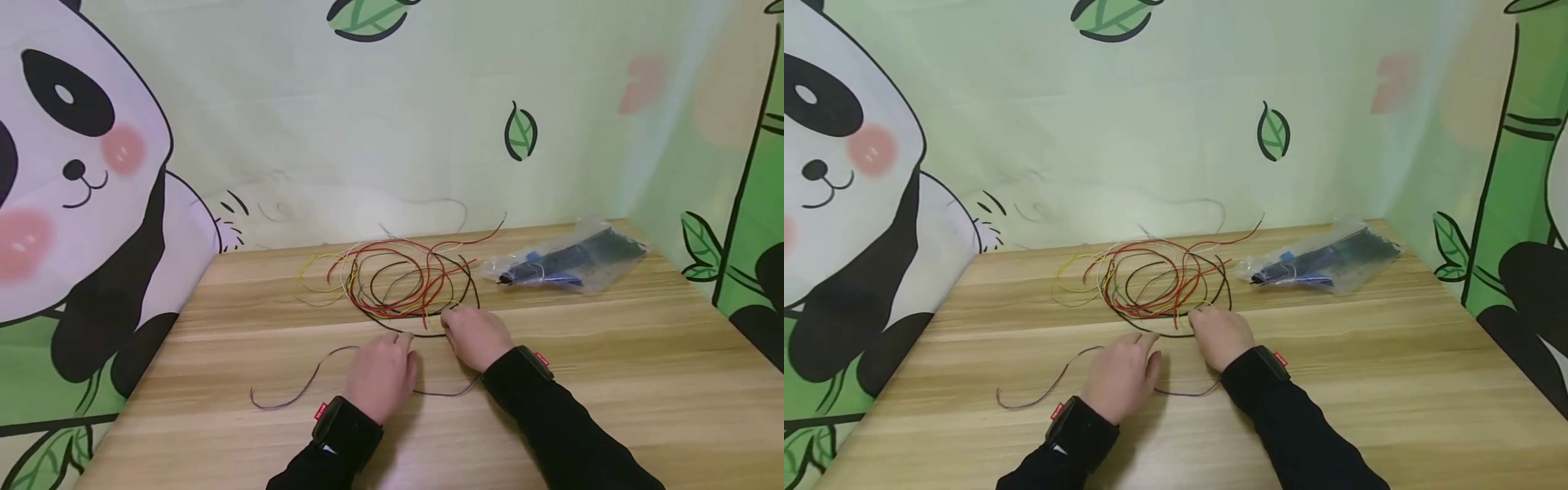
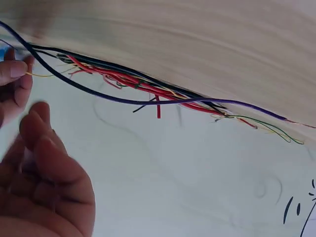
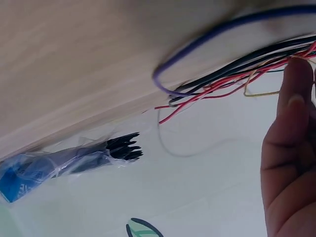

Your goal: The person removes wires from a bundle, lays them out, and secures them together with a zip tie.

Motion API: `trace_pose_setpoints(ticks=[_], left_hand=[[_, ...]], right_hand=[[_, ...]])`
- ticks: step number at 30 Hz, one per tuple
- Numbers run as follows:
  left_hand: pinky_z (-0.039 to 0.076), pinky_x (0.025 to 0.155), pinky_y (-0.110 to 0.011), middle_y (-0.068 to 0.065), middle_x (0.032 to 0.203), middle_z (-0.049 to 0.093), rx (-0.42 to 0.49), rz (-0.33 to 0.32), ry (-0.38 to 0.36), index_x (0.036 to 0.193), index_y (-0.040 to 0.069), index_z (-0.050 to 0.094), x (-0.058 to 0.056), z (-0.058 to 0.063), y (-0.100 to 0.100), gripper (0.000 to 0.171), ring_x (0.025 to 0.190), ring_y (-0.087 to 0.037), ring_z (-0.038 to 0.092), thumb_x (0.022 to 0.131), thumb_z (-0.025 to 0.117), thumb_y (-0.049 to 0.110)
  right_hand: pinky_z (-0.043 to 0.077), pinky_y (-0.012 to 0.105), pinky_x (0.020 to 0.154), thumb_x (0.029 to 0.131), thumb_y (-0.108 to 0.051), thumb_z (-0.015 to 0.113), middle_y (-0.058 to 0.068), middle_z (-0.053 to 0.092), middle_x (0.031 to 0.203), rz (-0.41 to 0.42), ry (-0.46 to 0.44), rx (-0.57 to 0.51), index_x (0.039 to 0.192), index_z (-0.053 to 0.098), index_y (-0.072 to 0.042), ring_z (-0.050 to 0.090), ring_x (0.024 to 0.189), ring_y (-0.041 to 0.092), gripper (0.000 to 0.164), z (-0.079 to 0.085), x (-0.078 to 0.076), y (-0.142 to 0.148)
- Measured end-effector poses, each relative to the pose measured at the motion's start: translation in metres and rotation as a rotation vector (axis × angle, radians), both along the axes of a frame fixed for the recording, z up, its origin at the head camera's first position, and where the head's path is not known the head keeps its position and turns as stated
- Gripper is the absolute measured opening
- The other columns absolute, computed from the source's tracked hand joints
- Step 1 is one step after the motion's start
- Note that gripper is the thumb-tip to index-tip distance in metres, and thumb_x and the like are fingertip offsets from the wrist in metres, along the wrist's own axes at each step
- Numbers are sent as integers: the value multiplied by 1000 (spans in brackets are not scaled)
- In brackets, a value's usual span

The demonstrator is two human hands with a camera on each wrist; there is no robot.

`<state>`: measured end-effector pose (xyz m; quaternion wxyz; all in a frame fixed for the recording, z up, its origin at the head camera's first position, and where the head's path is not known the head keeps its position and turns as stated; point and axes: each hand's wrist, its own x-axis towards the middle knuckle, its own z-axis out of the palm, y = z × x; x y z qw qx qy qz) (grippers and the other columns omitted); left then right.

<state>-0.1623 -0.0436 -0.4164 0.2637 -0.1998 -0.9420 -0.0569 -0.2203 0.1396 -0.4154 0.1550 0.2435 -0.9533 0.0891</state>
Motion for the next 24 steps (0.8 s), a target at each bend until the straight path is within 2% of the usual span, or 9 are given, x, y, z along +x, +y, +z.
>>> trace_pose_setpoints(ticks=[2, 5, 8, 11, 14, 17, 20, 24], left_hand=[[55, 60, -33, -6, 91, 76, 7, 24, 23, 116, 8, 72, 0, 0, 0, 32, 74, -20, 71, 87, 75, 22], [54, 58, -32, -6, 94, 77, -35, 56, 31, 124, 8, 68, -3, -3, 3, 39, 74, -20, 71, 88, 74, 23], [54, 60, -32, -6, 98, 78, -73, 65, -10, 129, 7, 66, -5, -6, 7, 42, 76, -20, 71, 91, 71, 23], [54, 60, -32, -5, 96, 78, -67, 63, -56, 132, 8, 64, -7, -9, 9, 42, 76, -21, 71, 93, 68, 22], [51, 56, -31, -4, 83, 76, -43, 49, -70, 126, 9, 67, -8, -11, 9, 35, 71, -21, 68, 92, 68, 18], [46, 51, -31, -3, 71, 70, -11, 30, -66, 109, 12, 71, -9, -13, 5, 20, 65, -20, 66, 90, 69, 12], [41, 47, -30, -3, 67, 68, 25, 6, -50, 94, 13, 70, -11, -12, 0, 5, 60, -20, 65, 90, 68, 10], [33, 45, -26, -1, 64, 65, 54, -22, -18, 88, 13, 69, -11, -8, -6, 7, 54, -16, 60, 94, 67, 11]], right_hand=[[54, 40, 62, 91, -12, 72, 5, 71, 78, 2, 2, -5, 82, 67, -13, 70, 73, 24, 10, 1, 1, -3], [54, 41, 60, 91, -14, 73, 4, 72, 77, 17, 11, -3, 85, 69, -14, 70, 71, 24, 7, 4, 4, -8], [56, 42, 62, 92, -17, 72, 3, 75, 81, 38, 21, -1, 90, 73, -15, 72, 74, 24, 3, 10, 9, -14], [57, 41, 64, 94, -20, 71, 1, 77, 85, 84, 31, 3, 95, 75, -17, 74, 77, 22, 5, 15, 15, -17], [59, 38, 69, 94, -21, 71, 0, 78, 89, 170, 38, -3, 98, 75, -18, 75, 80, 20, 7, 18, 18, -18], [59, 35, 72, 94, -20, 71, -1, 78, 90, 252, 41, -11, 97, 75, -16, 74, 81, 18, 6, 20, 21, -18], [58, 33, 72, 94, -20, 71, -3, 77, 88, 294, 45, -17, 93, 75, -16, 73, 80, 16, 5, 22, 21, -18], [57, 30, 69, 94, -19, 71, -4, 75, 85, 307, 56, -10, 89, 73, -16, 71, 76, 13, 6, 26, 21, -18]])
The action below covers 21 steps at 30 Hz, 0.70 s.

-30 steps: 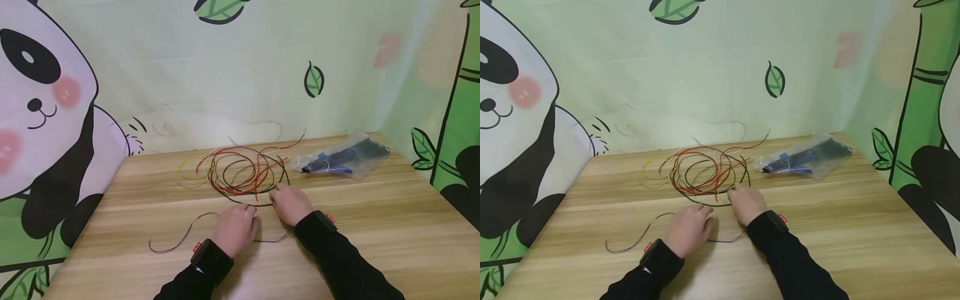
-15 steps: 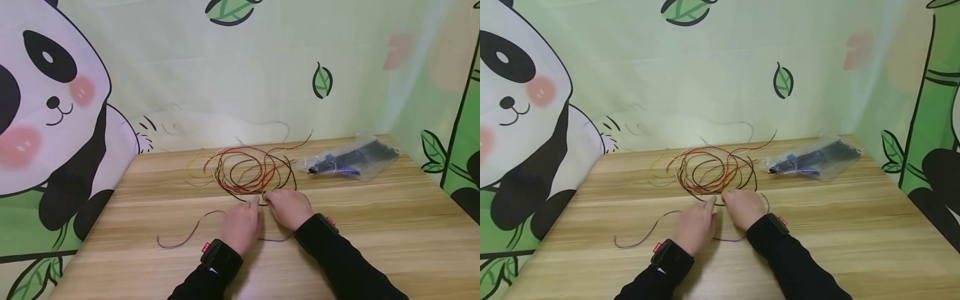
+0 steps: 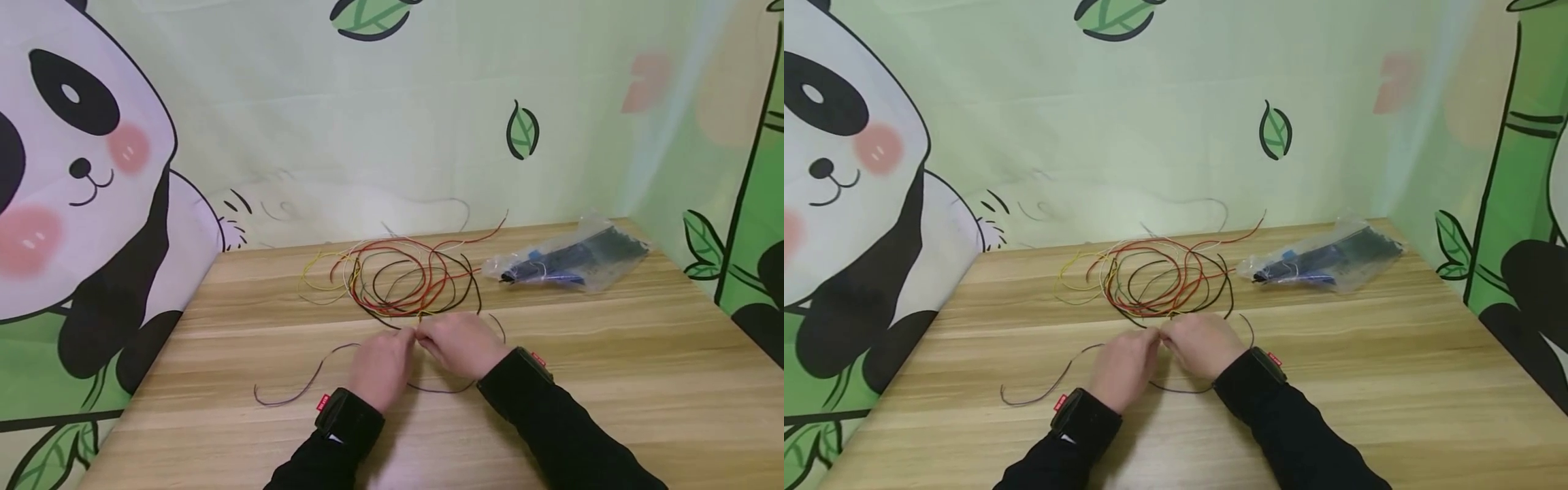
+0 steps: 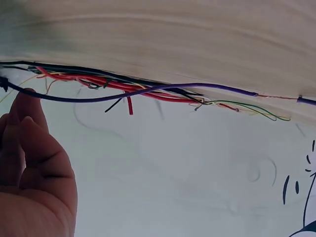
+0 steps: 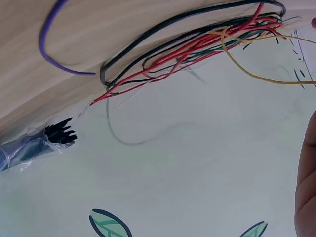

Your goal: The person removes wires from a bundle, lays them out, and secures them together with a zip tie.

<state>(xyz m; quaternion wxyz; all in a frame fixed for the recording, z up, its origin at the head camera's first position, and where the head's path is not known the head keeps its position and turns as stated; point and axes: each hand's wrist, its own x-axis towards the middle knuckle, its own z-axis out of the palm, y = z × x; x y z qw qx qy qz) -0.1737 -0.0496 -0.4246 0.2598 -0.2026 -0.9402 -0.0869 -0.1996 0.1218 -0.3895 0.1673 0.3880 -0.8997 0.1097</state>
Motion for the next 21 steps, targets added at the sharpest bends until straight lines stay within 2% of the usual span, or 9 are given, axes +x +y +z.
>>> trace_pose_setpoints(ticks=[3, 7, 13, 21], left_hand=[[35, 46, -25, 0, 65, 67, -8, -10, 25, 90, 13, 71, 0, 4, -4, 6, 55, -14, 59, 95, 66, 11], [45, 50, -28, -1, 71, 72, -35, -11, 67, 91, 12, 72, 1, 8, -10, 6, 59, -15, 65, 95, 67, 11], [48, 52, -31, -2, 71, 73, -54, 8, 133, 90, 12, 73, 2, 13, -20, 7, 61, -17, 68, 93, 67, 8], [48, 51, -32, -4, 69, 72, -5, 10, 201, 89, 10, 74, 2, 16, -32, 8, 58, -18, 66, 93, 67, 6]], right_hand=[[54, 28, 66, 93, -19, 71, -6, 73, 80, -16, 9, 9, 85, 71, -17, 67, 70, 11, 9, 4, 0, 2], [51, 26, 62, 93, -18, 72, -8, 70, 77, -37, 8, 9, 81, 67, -19, 62, 65, 8, 13, 6, -1, 7], [53, 26, 67, 93, -16, 72, -5, 72, 81, -39, -27, -14, 85, 71, -17, 66, 72, 10, 8, 6, -2, 18], [58, 31, 74, 93, -12, 71, -1, 75, 89, -48, -27, -42, 91, 74, -14, 71, 81, 15, 4, 8, -6, 29]])
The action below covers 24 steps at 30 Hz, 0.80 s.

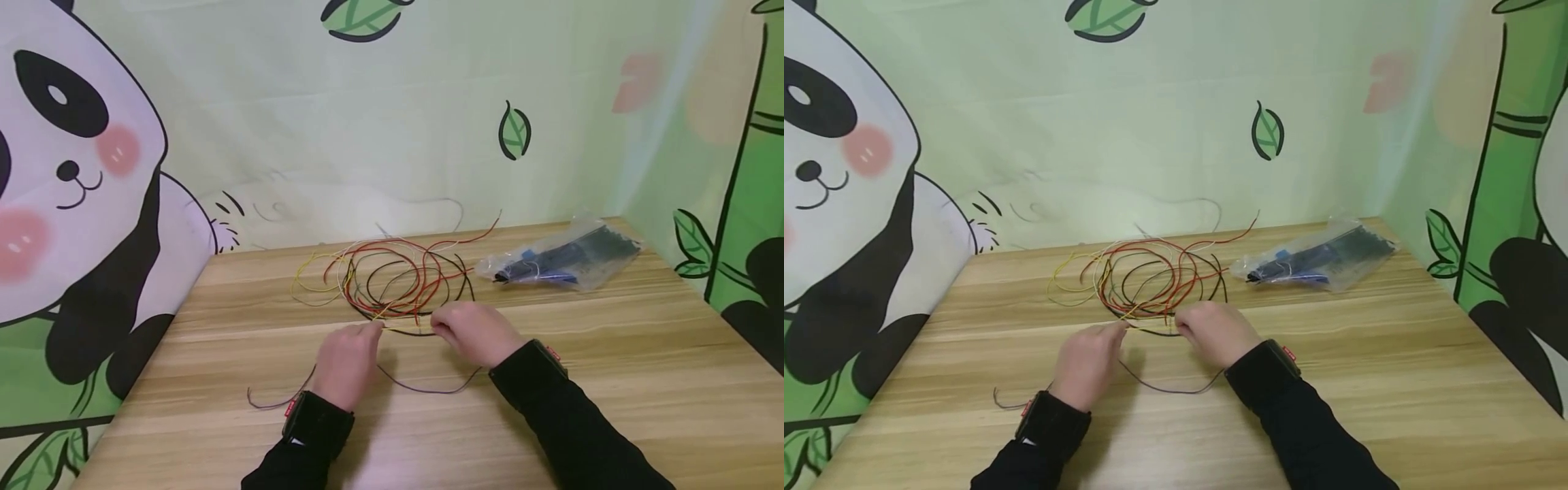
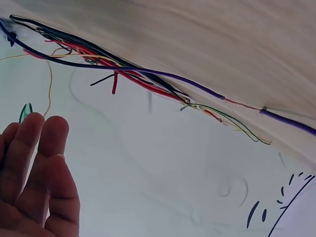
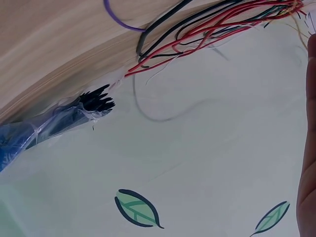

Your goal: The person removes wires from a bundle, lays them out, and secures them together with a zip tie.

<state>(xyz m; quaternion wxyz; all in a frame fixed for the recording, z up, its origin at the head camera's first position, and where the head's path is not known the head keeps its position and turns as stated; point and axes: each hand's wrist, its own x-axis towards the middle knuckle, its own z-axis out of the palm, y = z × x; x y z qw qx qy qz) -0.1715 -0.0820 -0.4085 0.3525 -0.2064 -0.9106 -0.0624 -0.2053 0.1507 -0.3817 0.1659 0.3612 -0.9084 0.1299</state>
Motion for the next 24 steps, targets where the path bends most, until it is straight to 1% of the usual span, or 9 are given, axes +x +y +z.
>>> trace_pose_setpoints(ticks=[6, 10, 13, 19, 24], left_hand=[[47, 51, -34, -5, 68, 72, 43, 7, 73, 89, 9, 75, -1, 0, -11, 5, 57, -21, 66, 91, 71, 9], [48, 51, -35, -6, 68, 72, 72, 19, 94, 90, 8, 76, -2, 1, -18, 4, 57, -22, 66, 90, 72, 9], [49, 52, -34, -6, 71, 73, 90, 21, 91, 90, 7, 76, -2, 2, -23, 3, 58, -22, 67, 90, 73, 8], [49, 50, -34, -7, 72, 74, 128, 25, 65, 91, 7, 76, 0, 2, -30, 4, 58, -23, 68, 90, 73, 9], [48, 49, -35, -6, 70, 73, 134, 30, 53, 92, 7, 76, 1, 2, -33, 6, 57, -23, 66, 92, 72, 10]], right_hand=[[56, 31, 73, 93, -11, 71, -1, 72, 85, -14, 5, -16, 89, 70, -14, 67, 78, 14, 5, 2, -2, 3], [55, 32, 72, 93, -10, 71, -1, 70, 84, -35, -16, -22, 88, 68, -13, 66, 76, 14, 6, -1, -6, 5], [55, 33, 73, 93, -10, 71, 0, 70, 83, -52, -26, -23, 87, 68, -12, 67, 77, 15, 7, -6, -9, 7], [52, 32, 69, 93, -10, 71, 0, 67, 78, -96, -64, -28, 82, 66, -12, 60, 71, 12, 12, -10, -12, 10], [50, 31, 68, 93, -10, 70, -1, 64, 76, -113, -92, -29, 82, 66, -12, 55, 68, 11, 13, -11, -13, 11]])
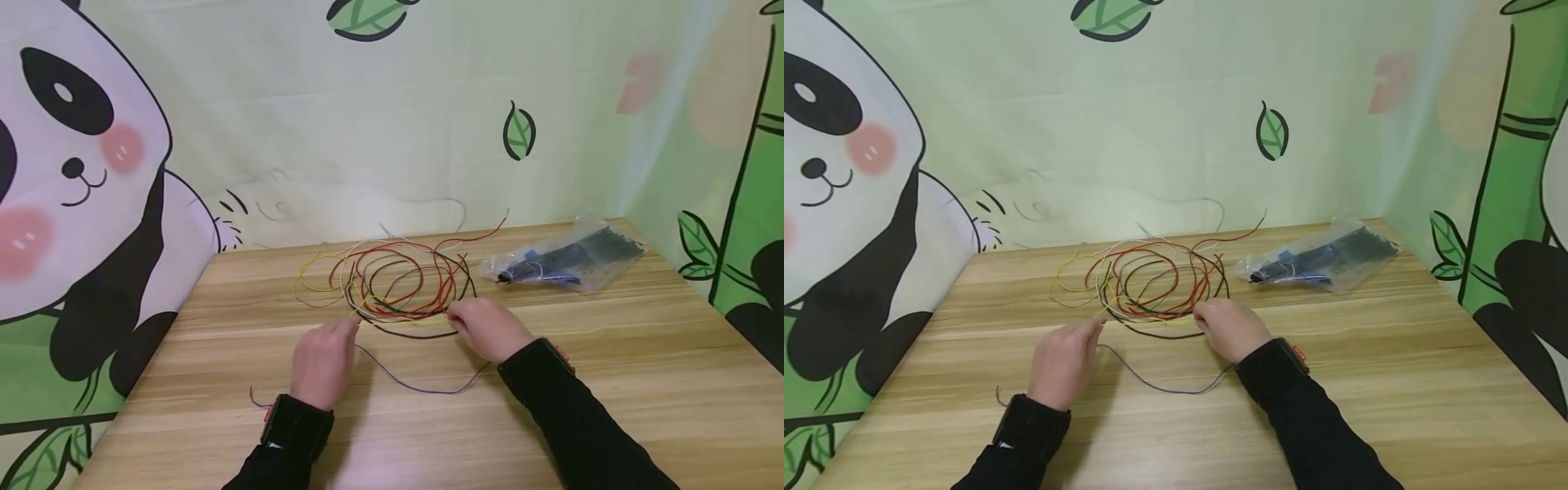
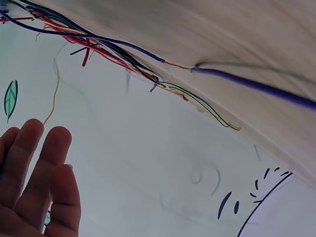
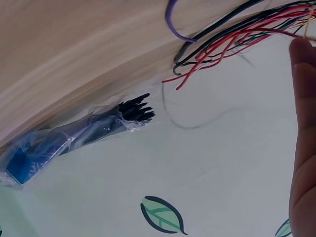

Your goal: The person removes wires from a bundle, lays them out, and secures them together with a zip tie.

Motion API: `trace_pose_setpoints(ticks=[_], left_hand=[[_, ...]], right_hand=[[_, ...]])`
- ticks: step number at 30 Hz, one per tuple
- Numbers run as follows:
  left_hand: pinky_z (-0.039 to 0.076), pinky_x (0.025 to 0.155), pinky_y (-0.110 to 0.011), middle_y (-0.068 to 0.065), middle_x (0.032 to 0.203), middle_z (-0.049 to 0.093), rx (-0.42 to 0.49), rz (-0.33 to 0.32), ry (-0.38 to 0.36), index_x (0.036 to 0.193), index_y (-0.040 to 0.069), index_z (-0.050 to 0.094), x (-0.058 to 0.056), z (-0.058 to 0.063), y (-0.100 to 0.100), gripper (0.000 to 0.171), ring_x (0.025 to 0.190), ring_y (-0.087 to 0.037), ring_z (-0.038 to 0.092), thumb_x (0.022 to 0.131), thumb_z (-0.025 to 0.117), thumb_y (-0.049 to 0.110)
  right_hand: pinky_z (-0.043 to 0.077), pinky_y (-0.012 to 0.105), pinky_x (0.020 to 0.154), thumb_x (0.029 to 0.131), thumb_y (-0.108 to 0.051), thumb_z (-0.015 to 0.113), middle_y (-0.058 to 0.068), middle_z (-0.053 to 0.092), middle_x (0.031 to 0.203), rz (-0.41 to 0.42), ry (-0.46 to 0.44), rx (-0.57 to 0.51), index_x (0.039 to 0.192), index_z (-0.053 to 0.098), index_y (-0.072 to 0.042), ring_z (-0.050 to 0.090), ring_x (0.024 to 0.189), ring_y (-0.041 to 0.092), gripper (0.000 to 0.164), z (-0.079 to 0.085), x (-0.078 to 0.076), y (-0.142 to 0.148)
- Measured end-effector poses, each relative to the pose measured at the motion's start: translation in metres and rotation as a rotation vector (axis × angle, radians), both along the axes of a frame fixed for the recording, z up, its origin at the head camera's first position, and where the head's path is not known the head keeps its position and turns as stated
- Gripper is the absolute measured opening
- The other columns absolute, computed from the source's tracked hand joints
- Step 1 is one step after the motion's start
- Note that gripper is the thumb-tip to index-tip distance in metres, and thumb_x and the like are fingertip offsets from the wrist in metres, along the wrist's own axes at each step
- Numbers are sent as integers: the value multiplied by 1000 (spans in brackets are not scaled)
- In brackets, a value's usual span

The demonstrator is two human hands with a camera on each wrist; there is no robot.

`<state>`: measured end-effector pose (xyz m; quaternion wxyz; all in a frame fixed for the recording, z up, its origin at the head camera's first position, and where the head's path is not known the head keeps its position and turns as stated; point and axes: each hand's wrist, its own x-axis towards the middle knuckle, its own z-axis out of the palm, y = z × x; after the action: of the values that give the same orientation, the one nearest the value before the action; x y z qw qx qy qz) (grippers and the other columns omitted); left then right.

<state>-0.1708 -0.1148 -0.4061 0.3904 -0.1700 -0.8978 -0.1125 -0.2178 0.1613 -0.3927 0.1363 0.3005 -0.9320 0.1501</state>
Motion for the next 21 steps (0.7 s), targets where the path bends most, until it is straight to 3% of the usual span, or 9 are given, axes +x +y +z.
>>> trace_pose_setpoints(ticks=[6, 14, 21], left_hand=[[48, 50, -36, -6, 69, 73, 7, 17, -3, 93, 7, 77, 0, 0, -5, 5, 56, -24, 66, 91, 73, 9], [37, 44, -30, -8, 67, 72, 48, 61, -12, 96, 6, 76, 1, 4, -12, 7, 47, -21, 56, 90, 73, 6], [25, 41, -27, -9, 56, 63, 123, 143, -27, 99, 3, 76, 1, 7, -17, 11, 40, -15, 40, 95, 67, 8]], right_hand=[[47, 31, 67, 94, -11, 70, -3, 61, 74, -14, -28, 4, 79, 63, -13, 51, 67, 10, 16, -3, -2, 1], [35, 29, 60, 96, -11, 67, -3, 46, 66, -87, -66, 38, 72, 51, -15, 42, 61, 13, 29, -6, -2, 4], [36, 30, 57, 95, -8, 67, -1, 50, 66, -162, -81, 72, 76, 56, -13, 46, 60, 15, 22, -8, -2, 10]])
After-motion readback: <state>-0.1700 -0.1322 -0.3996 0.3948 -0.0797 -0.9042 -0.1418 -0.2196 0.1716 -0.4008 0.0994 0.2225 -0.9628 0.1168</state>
